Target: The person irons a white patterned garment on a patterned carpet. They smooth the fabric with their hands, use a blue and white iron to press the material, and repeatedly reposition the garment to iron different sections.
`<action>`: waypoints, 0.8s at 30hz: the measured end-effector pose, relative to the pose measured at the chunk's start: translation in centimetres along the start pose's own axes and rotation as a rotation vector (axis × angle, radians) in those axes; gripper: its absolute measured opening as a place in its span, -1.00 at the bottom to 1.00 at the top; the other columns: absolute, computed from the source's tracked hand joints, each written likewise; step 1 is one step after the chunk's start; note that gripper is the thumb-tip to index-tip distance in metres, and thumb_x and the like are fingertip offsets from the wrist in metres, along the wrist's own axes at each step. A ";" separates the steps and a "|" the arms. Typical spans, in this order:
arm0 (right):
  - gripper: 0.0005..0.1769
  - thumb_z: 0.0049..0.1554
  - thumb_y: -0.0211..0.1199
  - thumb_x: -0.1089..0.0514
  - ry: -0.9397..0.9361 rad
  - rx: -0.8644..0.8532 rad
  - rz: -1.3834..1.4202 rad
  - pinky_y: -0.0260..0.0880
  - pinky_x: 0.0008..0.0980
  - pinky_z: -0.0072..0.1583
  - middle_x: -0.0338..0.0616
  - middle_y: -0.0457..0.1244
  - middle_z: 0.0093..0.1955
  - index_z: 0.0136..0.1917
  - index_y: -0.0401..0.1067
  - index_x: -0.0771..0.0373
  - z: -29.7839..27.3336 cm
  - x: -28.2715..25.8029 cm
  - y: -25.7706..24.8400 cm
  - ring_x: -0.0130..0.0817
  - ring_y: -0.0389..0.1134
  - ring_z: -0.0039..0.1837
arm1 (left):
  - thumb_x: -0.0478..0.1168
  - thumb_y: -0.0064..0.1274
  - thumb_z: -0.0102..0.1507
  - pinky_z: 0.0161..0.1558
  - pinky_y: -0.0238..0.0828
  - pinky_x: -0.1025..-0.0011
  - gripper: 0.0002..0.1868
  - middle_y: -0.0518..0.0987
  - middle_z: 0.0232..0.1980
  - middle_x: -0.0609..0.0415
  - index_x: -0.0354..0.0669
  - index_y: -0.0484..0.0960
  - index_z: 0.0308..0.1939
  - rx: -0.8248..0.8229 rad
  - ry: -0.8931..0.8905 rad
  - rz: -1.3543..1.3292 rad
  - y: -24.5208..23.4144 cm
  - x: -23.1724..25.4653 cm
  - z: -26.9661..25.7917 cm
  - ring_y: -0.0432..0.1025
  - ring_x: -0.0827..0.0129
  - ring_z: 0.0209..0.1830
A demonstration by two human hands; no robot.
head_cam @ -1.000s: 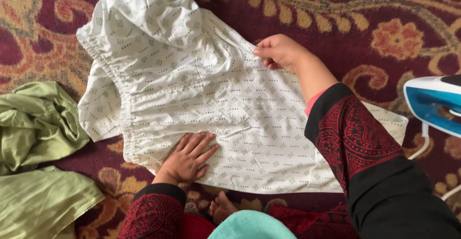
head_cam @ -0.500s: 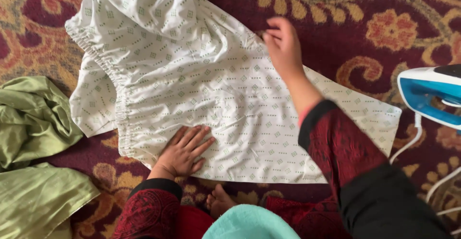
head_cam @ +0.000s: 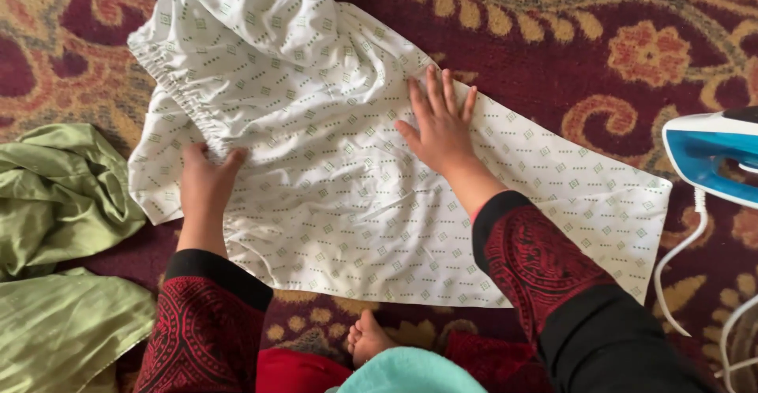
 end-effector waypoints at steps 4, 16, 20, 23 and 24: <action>-0.25 0.33 -0.16 -0.44 0.021 0.069 -0.048 -0.64 0.56 0.46 0.01 -0.26 0.73 0.59 0.11 0.00 1.6 0.2 0.8 0.11 -0.39 0.71 | 0.21 0.34 0.13 -0.11 0.47 0.07 -0.30 0.63 -0.14 0.02 -0.02 0.54 0.21 -0.075 0.012 -0.209 0.6 0.1 1.1 0.59 0.07 -0.15; -0.80 0.31 0.15 -0.03 0.407 -0.117 0.281 0.13 -0.19 -0.29 -0.32 0.34 -0.22 -0.05 0.50 0.05 6.6 4.4 -6.1 -0.35 0.23 -0.32 | -0.01 0.20 0.31 -0.23 0.40 0.26 -0.31 0.42 0.28 -0.03 -0.19 0.25 0.39 -0.195 -0.130 -0.321 -3.5 6.0 -3.2 0.44 0.27 -0.24; -0.78 0.21 0.29 -0.02 0.384 -0.286 0.422 0.36 -0.20 0.01 -0.21 0.32 0.17 0.05 0.47 0.10 6.9 3.6 -5.1 -0.27 0.33 0.15 | -0.11 0.26 0.25 -0.28 0.27 0.28 -0.56 0.49 -0.10 0.08 -0.13 0.39 0.06 -0.157 -0.121 -0.332 -3.5 5.6 -2.9 0.34 0.33 -0.25; -0.59 0.18 0.34 0.01 0.395 -0.340 0.442 0.41 -0.31 -0.09 -0.18 0.31 0.15 0.24 0.39 0.16 7.0 3.6 -4.8 -0.33 0.38 -0.05 | -0.11 0.21 0.30 -0.36 0.21 0.28 -0.64 0.43 -0.15 0.09 -0.10 0.34 -0.02 -0.122 -0.082 -0.357 -4.0 5.8 -3.0 0.27 0.35 -0.32; -0.52 0.19 0.33 0.03 0.431 -0.379 0.437 0.41 -0.31 -0.07 -0.16 0.32 0.22 0.33 0.35 0.17 6.9 3.6 -4.8 -0.31 0.41 -0.13 | -0.10 0.19 0.37 -0.38 0.13 0.29 -0.63 0.32 -0.20 0.12 -0.09 0.26 -0.06 -0.135 -0.078 -0.360 -4.2 6.0 -3.2 0.16 0.38 -0.37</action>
Point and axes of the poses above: each hand's wrist, its own z-axis towards the middle knuckle, its own y-axis out of the palm, x = y × z, the point moved 10 cm from there along z, towards the middle knuckle
